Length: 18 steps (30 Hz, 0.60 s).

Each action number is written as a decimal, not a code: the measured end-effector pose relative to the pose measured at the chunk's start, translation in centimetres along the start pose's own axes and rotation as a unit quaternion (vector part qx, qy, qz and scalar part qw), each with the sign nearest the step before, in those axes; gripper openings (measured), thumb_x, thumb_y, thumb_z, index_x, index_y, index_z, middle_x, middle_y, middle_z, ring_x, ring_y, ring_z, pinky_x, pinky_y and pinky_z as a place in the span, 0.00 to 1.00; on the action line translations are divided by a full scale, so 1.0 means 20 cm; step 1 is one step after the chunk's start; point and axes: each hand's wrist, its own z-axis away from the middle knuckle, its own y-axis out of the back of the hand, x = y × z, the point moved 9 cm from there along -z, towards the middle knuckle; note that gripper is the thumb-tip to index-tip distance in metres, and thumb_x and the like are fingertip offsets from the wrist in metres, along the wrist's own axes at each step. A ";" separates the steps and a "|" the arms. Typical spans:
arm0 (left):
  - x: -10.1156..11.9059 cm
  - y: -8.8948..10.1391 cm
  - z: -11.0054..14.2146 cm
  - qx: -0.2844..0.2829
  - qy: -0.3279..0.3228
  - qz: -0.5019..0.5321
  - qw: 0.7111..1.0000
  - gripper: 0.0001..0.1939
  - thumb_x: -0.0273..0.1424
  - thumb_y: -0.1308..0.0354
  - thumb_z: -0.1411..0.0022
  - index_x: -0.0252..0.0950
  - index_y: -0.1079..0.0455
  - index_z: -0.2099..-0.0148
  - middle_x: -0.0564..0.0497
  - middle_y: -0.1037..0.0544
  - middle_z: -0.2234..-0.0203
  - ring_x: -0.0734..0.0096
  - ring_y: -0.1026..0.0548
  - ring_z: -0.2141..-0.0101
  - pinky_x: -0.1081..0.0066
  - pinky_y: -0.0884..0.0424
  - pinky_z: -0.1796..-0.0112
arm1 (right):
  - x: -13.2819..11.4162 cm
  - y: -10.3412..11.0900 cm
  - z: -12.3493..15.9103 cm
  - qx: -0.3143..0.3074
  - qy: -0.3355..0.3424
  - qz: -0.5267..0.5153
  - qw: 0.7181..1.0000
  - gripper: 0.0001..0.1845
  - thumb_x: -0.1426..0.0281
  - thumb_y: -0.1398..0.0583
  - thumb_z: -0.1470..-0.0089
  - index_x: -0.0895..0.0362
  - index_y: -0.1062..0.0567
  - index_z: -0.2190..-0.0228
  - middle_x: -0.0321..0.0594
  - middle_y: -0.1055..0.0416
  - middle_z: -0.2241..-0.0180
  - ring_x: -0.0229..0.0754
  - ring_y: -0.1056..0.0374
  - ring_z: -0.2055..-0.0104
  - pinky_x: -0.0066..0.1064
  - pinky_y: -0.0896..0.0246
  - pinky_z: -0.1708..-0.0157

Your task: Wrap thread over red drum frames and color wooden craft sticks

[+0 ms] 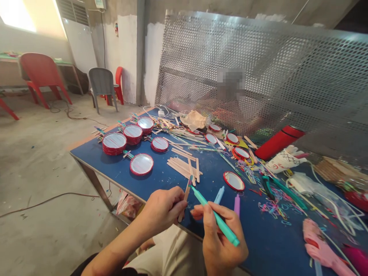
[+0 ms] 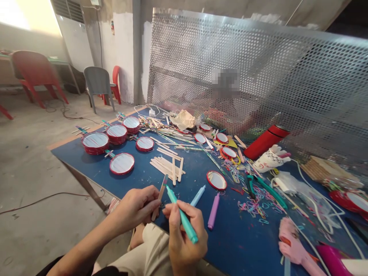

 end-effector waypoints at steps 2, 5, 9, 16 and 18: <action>0.00 0.00 0.00 -0.001 0.000 -0.001 1.000 0.08 0.28 0.50 0.34 0.40 0.38 0.68 0.58 0.24 0.83 0.77 0.28 0.83 0.80 0.37 0.79 | 0.00 0.01 0.00 0.007 -0.006 -0.002 1.000 0.03 0.73 0.37 0.41 0.57 0.24 0.62 0.34 0.21 0.73 0.36 0.25 0.78 0.24 0.26 0.77; 0.00 0.00 0.00 0.003 0.002 -0.005 1.000 0.08 0.28 0.50 0.34 0.40 0.38 0.68 0.58 0.24 0.83 0.76 0.26 0.82 0.80 0.37 0.78 | -0.02 -0.01 0.00 -0.016 0.010 -0.010 1.000 0.05 0.73 0.37 0.41 0.56 0.24 0.61 0.35 0.21 0.72 0.38 0.23 0.76 0.26 0.25 0.76; -0.01 0.01 0.00 0.007 0.002 -0.015 1.000 0.09 0.28 0.49 0.34 0.39 0.38 0.69 0.58 0.24 0.83 0.76 0.26 0.82 0.80 0.37 0.78 | -0.03 -0.02 -0.01 -0.028 0.016 -0.008 0.999 0.05 0.74 0.37 0.41 0.56 0.24 0.61 0.35 0.21 0.72 0.38 0.23 0.76 0.25 0.25 0.76; 0.00 0.01 0.00 0.000 0.007 -0.018 1.000 0.08 0.27 0.49 0.34 0.39 0.36 0.68 0.57 0.23 0.82 0.76 0.26 0.82 0.80 0.37 0.78 | -0.01 -0.01 0.00 -0.012 0.006 -0.008 1.000 0.05 0.73 0.36 0.42 0.56 0.23 0.61 0.34 0.21 0.72 0.37 0.23 0.77 0.26 0.25 0.76; 0.00 0.01 0.00 0.001 0.009 -0.019 1.000 0.09 0.27 0.49 0.34 0.39 0.37 0.69 0.57 0.23 0.82 0.76 0.25 0.81 0.80 0.36 0.78 | -0.01 -0.02 -0.01 -0.022 0.008 -0.011 1.000 0.05 0.73 0.36 0.42 0.57 0.24 0.61 0.35 0.20 0.72 0.38 0.23 0.76 0.26 0.25 0.76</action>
